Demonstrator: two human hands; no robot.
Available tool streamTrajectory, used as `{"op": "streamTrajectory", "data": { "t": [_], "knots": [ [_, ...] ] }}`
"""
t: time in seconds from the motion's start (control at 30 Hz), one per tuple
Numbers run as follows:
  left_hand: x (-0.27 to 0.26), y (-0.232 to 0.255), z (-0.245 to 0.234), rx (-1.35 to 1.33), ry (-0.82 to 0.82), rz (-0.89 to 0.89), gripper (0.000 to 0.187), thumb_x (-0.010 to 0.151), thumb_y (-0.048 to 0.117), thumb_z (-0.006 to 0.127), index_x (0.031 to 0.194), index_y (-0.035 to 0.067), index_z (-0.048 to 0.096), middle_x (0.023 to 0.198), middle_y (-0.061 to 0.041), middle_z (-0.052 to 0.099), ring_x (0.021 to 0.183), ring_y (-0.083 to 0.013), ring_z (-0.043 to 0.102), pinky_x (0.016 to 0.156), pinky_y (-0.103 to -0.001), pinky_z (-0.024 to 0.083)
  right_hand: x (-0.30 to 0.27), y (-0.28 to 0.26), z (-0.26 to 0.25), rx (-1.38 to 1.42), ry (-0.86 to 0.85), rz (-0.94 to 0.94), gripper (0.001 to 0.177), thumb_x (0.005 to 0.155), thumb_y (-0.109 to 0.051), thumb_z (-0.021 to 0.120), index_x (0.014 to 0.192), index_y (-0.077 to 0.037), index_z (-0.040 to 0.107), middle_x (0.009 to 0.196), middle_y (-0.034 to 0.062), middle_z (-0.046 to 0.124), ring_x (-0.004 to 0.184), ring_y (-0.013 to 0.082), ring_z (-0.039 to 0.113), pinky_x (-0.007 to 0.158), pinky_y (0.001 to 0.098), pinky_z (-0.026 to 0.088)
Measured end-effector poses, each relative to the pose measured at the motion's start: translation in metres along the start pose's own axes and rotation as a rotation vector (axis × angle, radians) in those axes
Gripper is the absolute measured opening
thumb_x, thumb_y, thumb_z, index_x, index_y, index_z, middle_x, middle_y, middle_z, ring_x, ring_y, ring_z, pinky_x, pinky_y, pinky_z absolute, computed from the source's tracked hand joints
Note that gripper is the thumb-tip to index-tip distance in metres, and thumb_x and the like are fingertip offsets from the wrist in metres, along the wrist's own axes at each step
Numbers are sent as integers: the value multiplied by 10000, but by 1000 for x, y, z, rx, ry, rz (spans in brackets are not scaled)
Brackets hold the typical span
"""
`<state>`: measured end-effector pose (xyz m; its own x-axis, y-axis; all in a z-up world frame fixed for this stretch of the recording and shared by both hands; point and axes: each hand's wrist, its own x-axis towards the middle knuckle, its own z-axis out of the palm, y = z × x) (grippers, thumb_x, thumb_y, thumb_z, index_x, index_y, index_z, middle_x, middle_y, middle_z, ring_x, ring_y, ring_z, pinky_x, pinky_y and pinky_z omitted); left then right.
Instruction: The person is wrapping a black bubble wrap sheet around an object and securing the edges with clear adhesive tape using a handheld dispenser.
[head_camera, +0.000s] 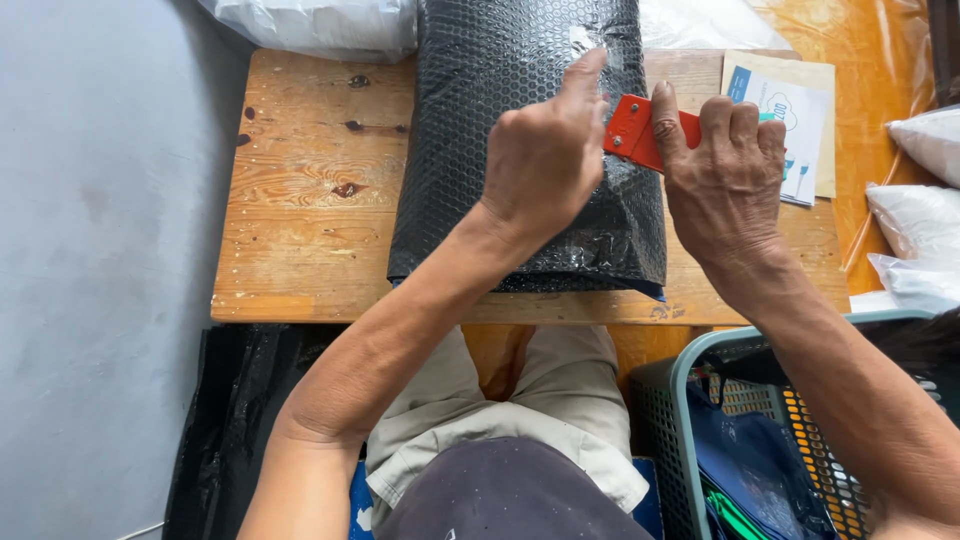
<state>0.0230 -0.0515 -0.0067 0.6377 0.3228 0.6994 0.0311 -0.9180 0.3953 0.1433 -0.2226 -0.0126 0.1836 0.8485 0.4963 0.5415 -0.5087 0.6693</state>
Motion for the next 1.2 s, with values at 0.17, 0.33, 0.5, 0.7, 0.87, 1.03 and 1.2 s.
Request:
{"op": "streamTrajectory", "data": {
  "t": [0.17,0.33,0.5,0.7,0.87,1.03,1.2],
  "knots": [
    [2,49,23,231,-11,203,572,1028,-9,713,1486,-126,391,807,-81,709,659,-207,692,564,-355,602,1,-2,-15,-134,15,144,295,1004,-175,689,1289,-190,614,1002,57,501,880,211,496,737,330,413],
    [4,80,44,358,143,264,417,1118,5,628,1486,-96,460,864,-9,620,665,-114,653,599,-339,566,8,18,-21,-331,85,260,207,1147,-199,497,1285,-259,640,947,-16,442,829,133,428,705,270,358],
    [-8,133,16,-52,278,435,297,1046,-14,671,1315,-98,577,1219,-285,766,1058,-334,874,836,-465,748,-2,27,3,-595,-213,160,268,1093,-185,405,1296,-309,529,911,-47,453,784,140,409,677,321,286],
    [7,62,-7,-520,9,-68,381,1076,174,674,1417,108,519,1240,-70,799,587,-51,713,541,-195,641,-83,38,58,366,-489,436,781,912,-241,752,1569,5,409,1095,250,501,958,422,539,727,515,505],
    [-9,28,-51,-1015,-85,-562,414,901,102,746,1264,-29,596,967,-187,796,813,-210,818,723,-271,711,-138,42,64,1171,-610,824,693,689,15,480,1333,-111,704,917,112,665,838,264,565,773,346,420],
    [-37,10,-63,-1156,-88,-841,455,850,87,773,1243,-71,606,896,-182,781,762,-211,783,689,-298,697,-174,23,94,1423,-838,1000,620,670,44,552,1246,-100,733,1104,6,726,1014,102,616,868,250,457],
    [-61,11,-68,-1217,-100,-1075,493,828,82,759,1266,-68,590,951,-226,778,793,-254,777,682,-349,680,-180,16,93,730,-994,946,910,797,-481,769,1570,-141,432,1482,328,359,1367,512,306,1022,696,289]
  ]
}}
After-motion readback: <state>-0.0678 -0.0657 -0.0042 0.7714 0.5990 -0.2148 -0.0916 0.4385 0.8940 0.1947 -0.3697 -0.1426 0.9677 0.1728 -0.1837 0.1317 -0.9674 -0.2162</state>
